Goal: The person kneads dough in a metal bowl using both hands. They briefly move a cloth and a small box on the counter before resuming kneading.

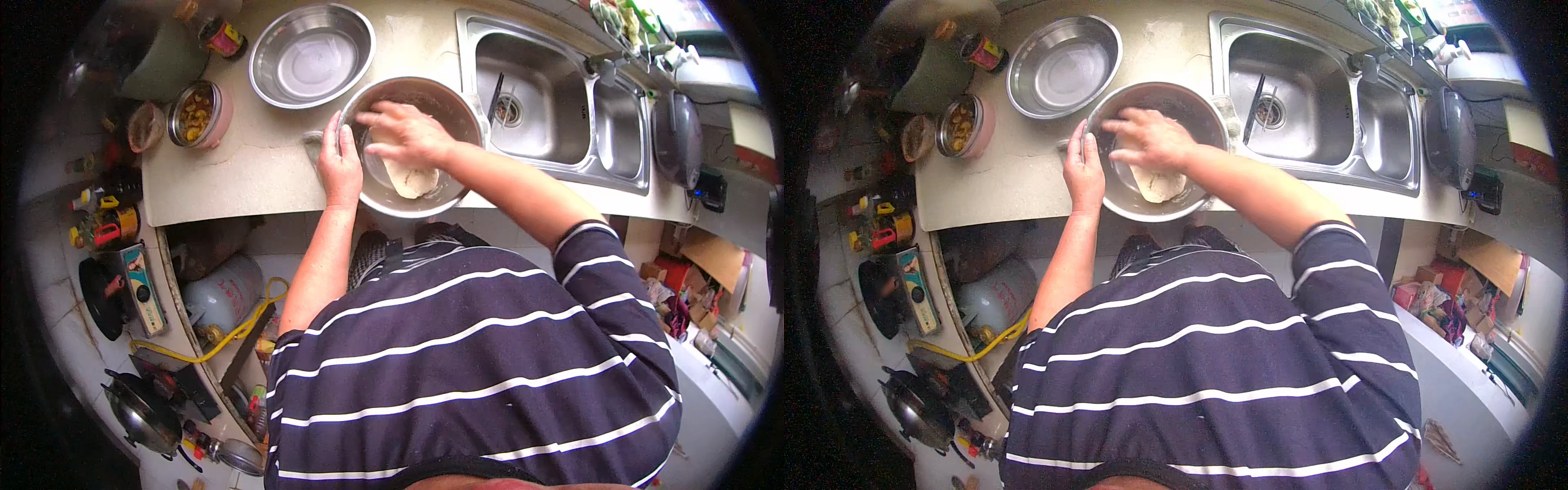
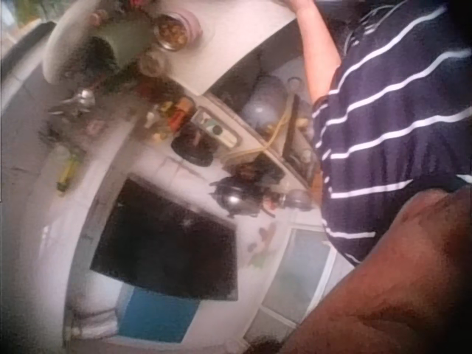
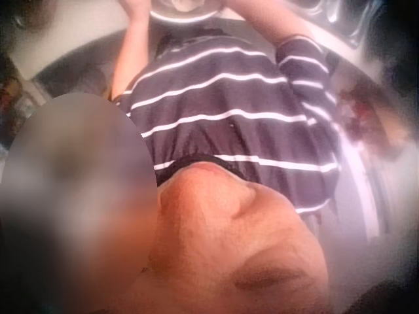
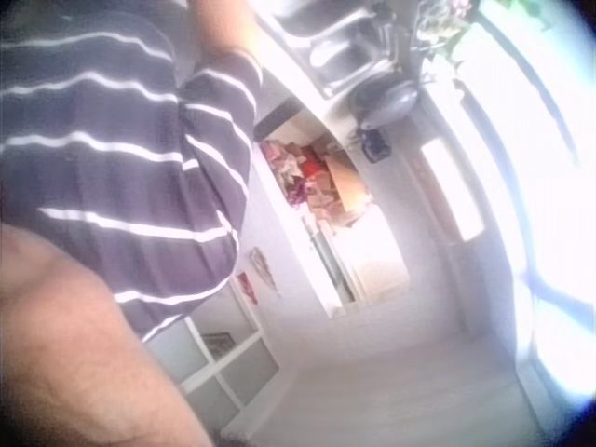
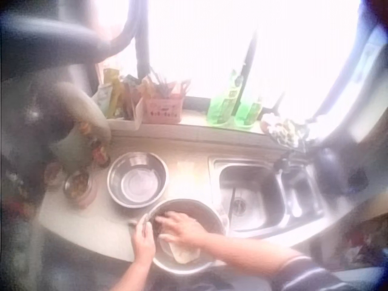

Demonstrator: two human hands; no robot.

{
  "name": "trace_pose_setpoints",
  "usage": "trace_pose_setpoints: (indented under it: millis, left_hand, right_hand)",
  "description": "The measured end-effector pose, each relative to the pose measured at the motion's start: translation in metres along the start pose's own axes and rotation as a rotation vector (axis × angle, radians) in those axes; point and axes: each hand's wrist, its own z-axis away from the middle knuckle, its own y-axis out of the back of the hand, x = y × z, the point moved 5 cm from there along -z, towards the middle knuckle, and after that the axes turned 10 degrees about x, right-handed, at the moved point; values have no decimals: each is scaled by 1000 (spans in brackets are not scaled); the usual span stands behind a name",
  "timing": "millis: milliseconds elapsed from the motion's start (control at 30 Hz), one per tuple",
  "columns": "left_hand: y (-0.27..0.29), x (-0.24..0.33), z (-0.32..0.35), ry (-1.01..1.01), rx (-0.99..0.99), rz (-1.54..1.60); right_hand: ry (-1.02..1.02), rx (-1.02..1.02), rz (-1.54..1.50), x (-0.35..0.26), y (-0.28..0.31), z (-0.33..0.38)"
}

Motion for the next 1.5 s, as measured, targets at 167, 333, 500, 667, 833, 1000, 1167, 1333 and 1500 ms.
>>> trace_pose_setpoints:
  millis: [167,333,500,667,833,1000,1167,1333,1500]
  left_hand:
    - [1,6,1,-87,39,-99]
    - [0,4,0,-44,41,-90]
    - [1,6,0,-131,58,-75]
    - [2,6,0,-29,39,-94]
    - [2,8,3,-49,73,-110]
    - [1,13,3,-186,127,-91]
    - [1,6,2,-53,60,-122]
    - [0,3,0,-76,55,-108]
    - [-1,0,0,-114,67,-70]
  right_hand:
    - [-16,-1,174,-6,-25,-24]
    - [143,352,158,-5,-27,-35]
    - [61,197,167,6,-41,-41]
    - [100,79,142,-24,-6,-21]
    - [311,104,65,-58,59,56]
    - [168,-183,252,-54,45,69]
    - [132,-134,294,-43,13,26]
    - [225,86,182,-28,34,8]
    - [-114,-215,54,-17,18,-27]
